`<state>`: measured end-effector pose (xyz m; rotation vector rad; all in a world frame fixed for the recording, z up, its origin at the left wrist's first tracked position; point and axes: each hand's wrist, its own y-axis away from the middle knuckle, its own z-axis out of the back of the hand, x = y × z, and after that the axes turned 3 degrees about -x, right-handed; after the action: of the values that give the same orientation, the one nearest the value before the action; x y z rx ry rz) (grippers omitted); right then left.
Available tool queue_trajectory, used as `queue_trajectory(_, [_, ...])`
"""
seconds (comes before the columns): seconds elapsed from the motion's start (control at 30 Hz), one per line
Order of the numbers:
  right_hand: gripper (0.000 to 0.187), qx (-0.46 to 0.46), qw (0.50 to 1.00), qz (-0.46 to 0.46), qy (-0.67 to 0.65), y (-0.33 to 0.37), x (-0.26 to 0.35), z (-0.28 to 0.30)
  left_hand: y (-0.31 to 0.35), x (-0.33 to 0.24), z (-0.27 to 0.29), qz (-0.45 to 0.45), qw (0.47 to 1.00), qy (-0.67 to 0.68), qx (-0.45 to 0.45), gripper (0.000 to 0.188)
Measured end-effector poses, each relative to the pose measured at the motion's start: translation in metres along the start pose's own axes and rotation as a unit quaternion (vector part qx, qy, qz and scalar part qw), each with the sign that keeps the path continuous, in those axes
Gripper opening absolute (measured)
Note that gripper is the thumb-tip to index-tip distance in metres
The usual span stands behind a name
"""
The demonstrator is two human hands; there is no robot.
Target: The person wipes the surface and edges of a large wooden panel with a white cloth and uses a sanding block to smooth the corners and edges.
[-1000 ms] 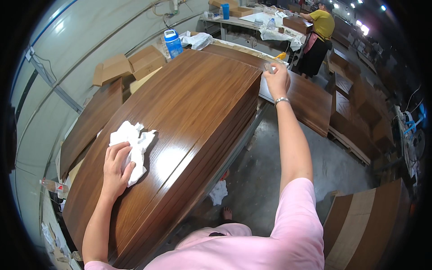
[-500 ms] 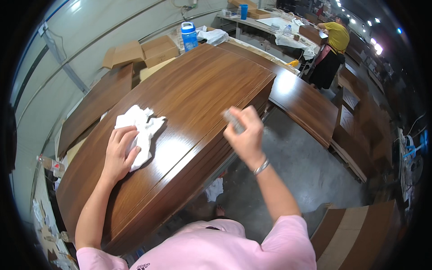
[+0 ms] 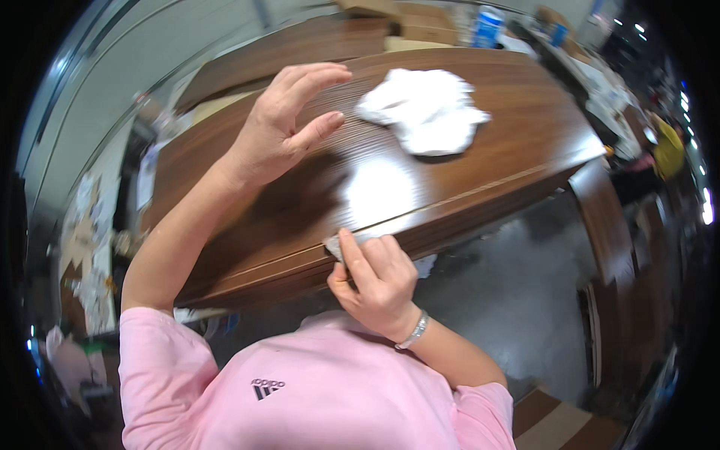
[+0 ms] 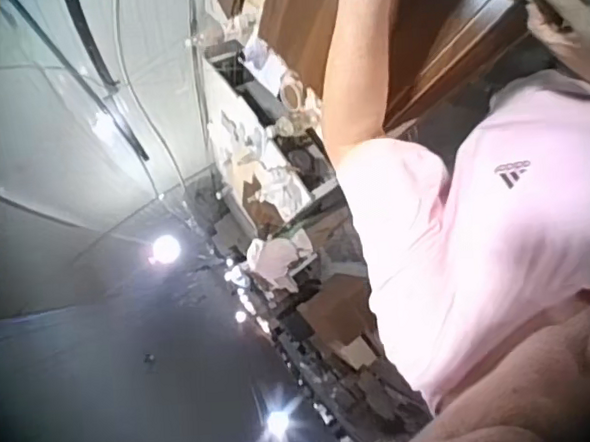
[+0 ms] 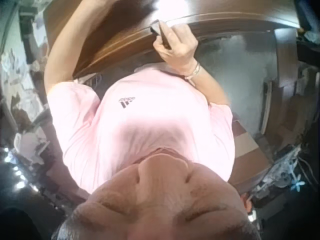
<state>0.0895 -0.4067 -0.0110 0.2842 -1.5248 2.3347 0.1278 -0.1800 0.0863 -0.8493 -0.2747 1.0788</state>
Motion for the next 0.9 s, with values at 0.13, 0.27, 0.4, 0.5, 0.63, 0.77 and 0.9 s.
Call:
queue_trajectory(0.13, [0.05, 0.04, 0.997, 0.061, -0.023, -0.003, 0.064, -0.045, 0.081, -0.001, 0.115, 0.084, 0.996, -0.03, 0.004, 0.037])
queue_trajectory(0.27, [0.054, 0.072, 0.989, 0.114, -0.057, -0.006, 0.127, -0.091, 0.184, 0.0, 0.207, 0.277, 0.959, -0.026, -0.053, 0.034])
queue_trajectory(0.4, [0.049, 0.067, 0.976, 0.183, -0.099, -0.007, 0.186, -0.136, 0.272, 0.0, 0.259, 0.389, 0.91, 0.009, -0.144, 0.029])
queue_trajectory(0.5, [0.031, 0.107, 0.954, 0.238, -0.15, -0.003, 0.222, -0.163, 0.31, -0.006, 0.273, 0.416, 0.879, 0.037, -0.229, 0.024])
queue_trajectory(0.63, [0.041, 0.16, 0.944, 0.179, -0.228, -0.004, 0.253, -0.178, 0.35, -0.025, 0.284, 0.448, 0.849, 0.09, -0.265, 0.025])
queue_trajectory(0.77, [0.044, 0.181, 0.877, -0.109, -0.433, -0.028, 0.261, -0.185, 0.351, -0.075, 0.257, 0.368, 0.846, 0.256, -0.288, 0.046])
queue_trajectory(0.9, [0.04, 0.212, 0.759, -0.258, -0.559, -0.038, 0.272, -0.184, 0.348, -0.103, 0.234, 0.351, 0.889, 0.146, -0.256, 0.052])
